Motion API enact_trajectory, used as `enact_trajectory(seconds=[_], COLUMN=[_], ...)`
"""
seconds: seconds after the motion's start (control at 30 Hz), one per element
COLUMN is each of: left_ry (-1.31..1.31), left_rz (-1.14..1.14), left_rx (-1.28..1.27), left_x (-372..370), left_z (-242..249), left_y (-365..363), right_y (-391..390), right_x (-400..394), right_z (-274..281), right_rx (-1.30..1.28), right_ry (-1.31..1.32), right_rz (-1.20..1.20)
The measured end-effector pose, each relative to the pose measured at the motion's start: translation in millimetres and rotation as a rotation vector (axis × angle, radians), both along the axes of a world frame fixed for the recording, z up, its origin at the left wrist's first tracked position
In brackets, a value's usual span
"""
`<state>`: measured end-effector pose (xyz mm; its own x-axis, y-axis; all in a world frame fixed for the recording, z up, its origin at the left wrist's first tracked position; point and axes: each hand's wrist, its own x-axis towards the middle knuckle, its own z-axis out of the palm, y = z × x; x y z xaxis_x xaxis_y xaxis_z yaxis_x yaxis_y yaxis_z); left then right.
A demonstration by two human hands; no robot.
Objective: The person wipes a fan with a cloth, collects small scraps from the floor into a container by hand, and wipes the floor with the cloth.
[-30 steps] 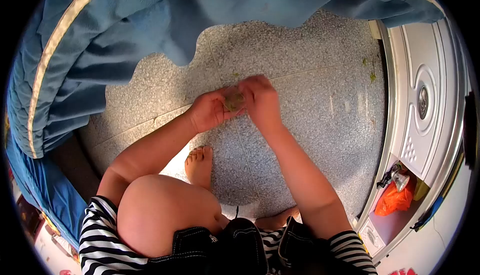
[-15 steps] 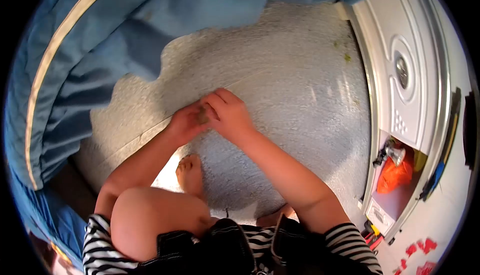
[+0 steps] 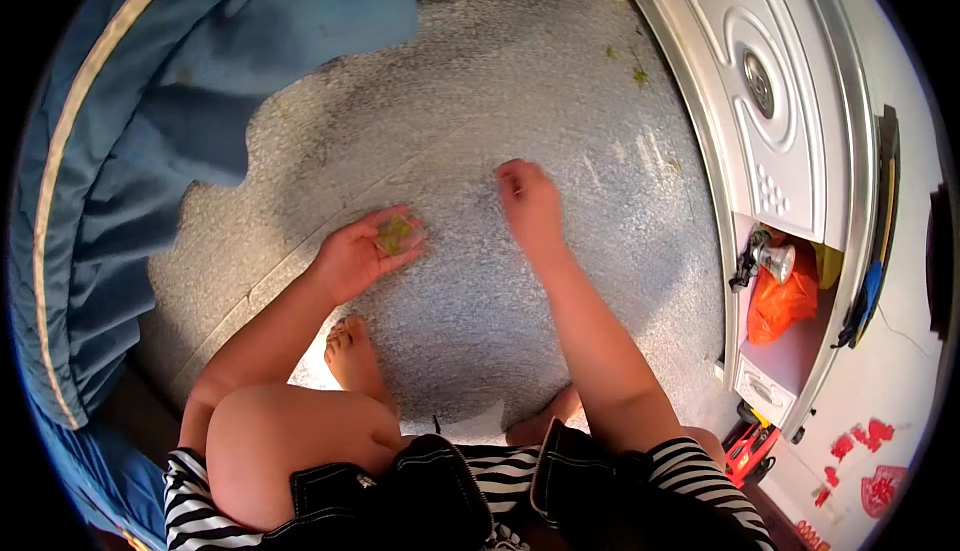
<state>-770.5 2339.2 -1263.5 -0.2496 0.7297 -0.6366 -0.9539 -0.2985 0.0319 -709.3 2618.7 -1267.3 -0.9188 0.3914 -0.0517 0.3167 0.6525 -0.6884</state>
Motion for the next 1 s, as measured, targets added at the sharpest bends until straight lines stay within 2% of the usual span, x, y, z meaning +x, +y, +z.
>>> enact_trajectory(seconds=[0.1, 0.23, 0.33, 0.4, 0.47, 0.53, 0.6, 0.63, 0.7, 0.77, 0.8, 0.87, 1.0], left_ry=[-0.006, 0.025, 0.017, 0.026, 0.037, 0.078, 0.065, 0.054, 0.070, 0.080, 0.068, 0.067, 0.056], left_rz=[-0.009, -0.029, -0.060, -0.075, -0.091, -0.093, -0.110, -0.120, -0.138, -0.149, -0.142, -0.139, -0.132], left_rx=[-0.053, -0.083, -0.107, -0.102, -0.090, -0.037, -0.063, -0.092, -0.057, -0.027, -0.034, -0.034, -0.062], left_x=[1.7, 4.4, 2.0, 0.6, -0.3, 1.0, -0.8, -2.5, -4.4, -2.9, -2.7, -3.7, 4.9], left_z=[-3.7, -5.5, -1.9, 0.4, -3.1, -6.2, -2.7, -0.3, 2.3, 6.5, 10.0, 11.6, 2.7], left_y=[-0.5, 1.9, 6.2, 11.1, 17.3, 20.7, 27.0, 29.8, 35.5, 36.3, 36.0, 37.3, 34.1], right_y=[64.5, 98.8, 95.7, 67.4, 16.8, -31.2, -46.0, -41.4, -19.9, 40.9, 75.1, 131.5, 164.5], right_x=[-6.2, -23.9, -30.5, -33.4, -24.2, -5.4, 11.2, 12.7, 15.6, 8.6, 3.0, 0.6, -6.9], right_z=[-11.5, -28.1, -28.3, -10.0, 25.8, 36.3, 40.3, 39.7, 35.2, 7.9, 5.6, -17.9, -26.9], right_rx=[0.309, 0.290, 0.447, 0.305, -0.023, -0.033, 0.112, 0.115, 0.087, 0.145, 0.262, 0.417, 0.264], right_ry=[-0.050, 0.016, -0.147, -0.208, 0.011, -0.009, 0.190, 0.189, 0.078, 0.042, 0.066, -0.065, -0.184], right_rz=[-0.131, -0.154, -0.056, -0.052, -0.034, 0.136, 0.531, 0.521, 0.171, -0.129, -0.175, -0.258, -0.189])
